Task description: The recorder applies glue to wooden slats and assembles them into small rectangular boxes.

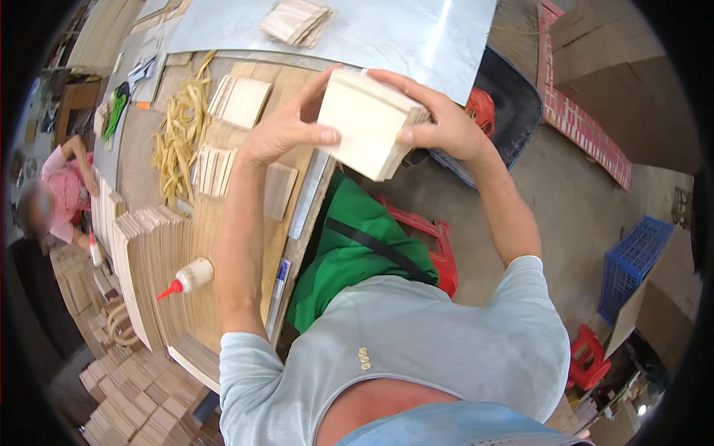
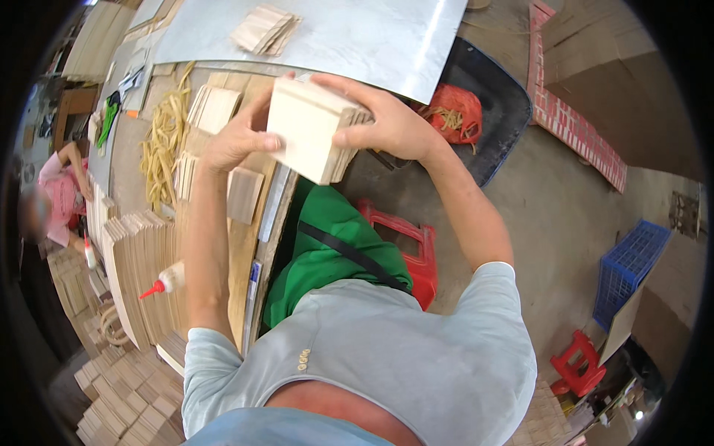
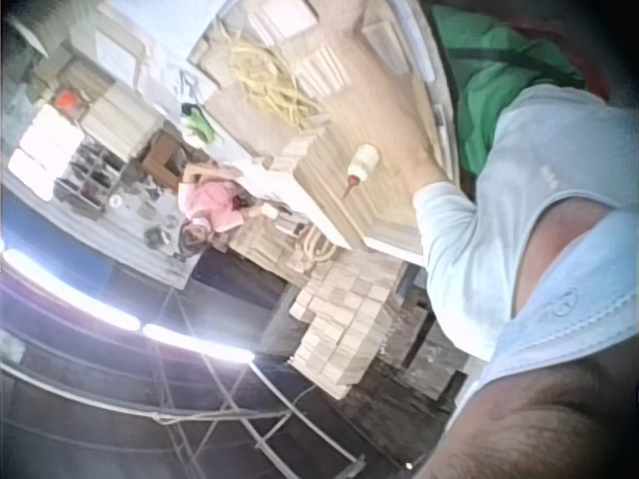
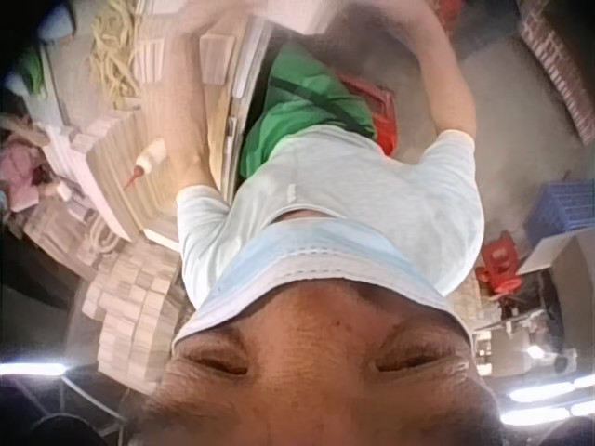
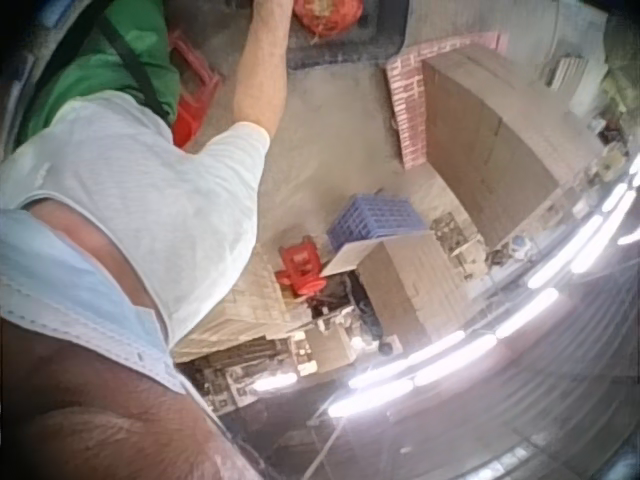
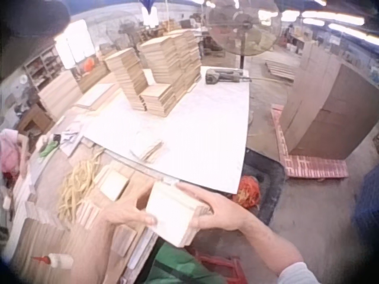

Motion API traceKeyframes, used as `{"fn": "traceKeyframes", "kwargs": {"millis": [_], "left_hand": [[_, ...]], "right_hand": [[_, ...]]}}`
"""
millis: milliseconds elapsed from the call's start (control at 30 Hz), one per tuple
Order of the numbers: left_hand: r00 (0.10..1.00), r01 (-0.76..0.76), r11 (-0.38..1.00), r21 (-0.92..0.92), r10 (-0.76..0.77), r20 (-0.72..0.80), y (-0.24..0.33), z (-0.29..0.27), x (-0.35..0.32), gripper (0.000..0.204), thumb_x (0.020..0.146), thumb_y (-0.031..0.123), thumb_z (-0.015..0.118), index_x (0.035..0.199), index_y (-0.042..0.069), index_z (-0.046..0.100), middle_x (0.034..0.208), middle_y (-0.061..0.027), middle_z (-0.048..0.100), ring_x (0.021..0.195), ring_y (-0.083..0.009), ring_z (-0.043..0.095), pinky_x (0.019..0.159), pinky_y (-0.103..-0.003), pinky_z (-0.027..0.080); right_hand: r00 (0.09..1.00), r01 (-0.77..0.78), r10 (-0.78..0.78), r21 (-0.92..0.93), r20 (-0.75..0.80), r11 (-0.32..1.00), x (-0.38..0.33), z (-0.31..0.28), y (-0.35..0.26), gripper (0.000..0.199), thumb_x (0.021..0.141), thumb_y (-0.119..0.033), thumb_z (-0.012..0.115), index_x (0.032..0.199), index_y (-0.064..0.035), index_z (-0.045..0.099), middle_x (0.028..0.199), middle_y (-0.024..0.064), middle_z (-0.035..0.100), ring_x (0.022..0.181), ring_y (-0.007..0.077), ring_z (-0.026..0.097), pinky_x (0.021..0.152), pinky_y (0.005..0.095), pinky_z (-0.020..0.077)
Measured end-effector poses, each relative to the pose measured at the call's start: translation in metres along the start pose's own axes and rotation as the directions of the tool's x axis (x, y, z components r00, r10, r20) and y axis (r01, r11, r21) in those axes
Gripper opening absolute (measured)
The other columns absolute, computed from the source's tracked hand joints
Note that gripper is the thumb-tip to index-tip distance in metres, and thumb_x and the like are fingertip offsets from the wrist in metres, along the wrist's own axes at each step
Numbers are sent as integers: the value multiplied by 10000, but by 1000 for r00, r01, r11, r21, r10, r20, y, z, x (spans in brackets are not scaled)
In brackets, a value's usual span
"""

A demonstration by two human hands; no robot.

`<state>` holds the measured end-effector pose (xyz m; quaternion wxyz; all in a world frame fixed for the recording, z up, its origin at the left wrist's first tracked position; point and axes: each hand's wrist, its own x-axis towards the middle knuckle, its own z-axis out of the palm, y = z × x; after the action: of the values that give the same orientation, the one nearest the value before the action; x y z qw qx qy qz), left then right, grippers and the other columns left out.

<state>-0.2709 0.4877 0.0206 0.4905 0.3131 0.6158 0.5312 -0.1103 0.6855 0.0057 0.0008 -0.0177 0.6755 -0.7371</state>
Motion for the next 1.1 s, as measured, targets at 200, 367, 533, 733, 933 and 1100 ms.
{"fn": "traceKeyframes", "kwargs": {"millis": [200,367,533,733,933,1100], "left_hand": [[947,-192,972,-132,149,-285,-28,30,-63,1134,522,126,875,1440,11,220,1363,-115,406,1245,-232,418,1067,-372,322],[607,-469,847,250,515,-605,-32,63,-85,1132,540,-8,856,1436,71,169,1299,-127,397,1209,-244,436,1023,-375,375],[452,-338,754,564,655,-605,-37,70,-85,1146,558,88,882,1454,96,169,1294,-139,394,1205,-275,424,993,-413,386],[615,-208,826,523,527,-587,-19,65,-98,1067,599,237,860,1446,87,229,1327,-182,376,1236,-338,392,1029,-413,348],[663,-328,895,303,447,-600,-20,71,-97,1015,642,112,832,1448,118,216,1371,-115,357,1272,-244,375,1059,-372,323],[655,-386,913,133,373,-657,-34,76,-93,977,680,77,809,1441,120,198,1356,-117,374,1257,-227,393,1042,-361,345]], "right_hand": [[987,121,-110,-88,121,989,8,28,-17,996,649,-207,764,1473,-58,226,1404,150,394,1252,246,433,1056,351,317],[979,203,-198,150,-48,968,9,54,9,996,666,-63,793,1477,-103,216,1398,124,393,1203,264,466,1036,360,363],[999,3,7,290,-34,957,15,84,15,804,757,-107,761,1405,9,299,1301,82,493,1160,172,483,999,320,383],[998,-44,54,392,-14,919,21,84,35,658,864,-332,661,1342,32,393,1280,101,514,1161,187,496,1000,330,381],[987,-148,154,555,37,819,26,78,39,587,959,-403,486,1345,28,385,1333,121,487,1213,213,479,1030,369,369],[986,-140,169,510,-11,849,27,81,35,586,955,-397,499,1331,41,399,1314,132,501,1205,218,488,1022,363,380]]}}
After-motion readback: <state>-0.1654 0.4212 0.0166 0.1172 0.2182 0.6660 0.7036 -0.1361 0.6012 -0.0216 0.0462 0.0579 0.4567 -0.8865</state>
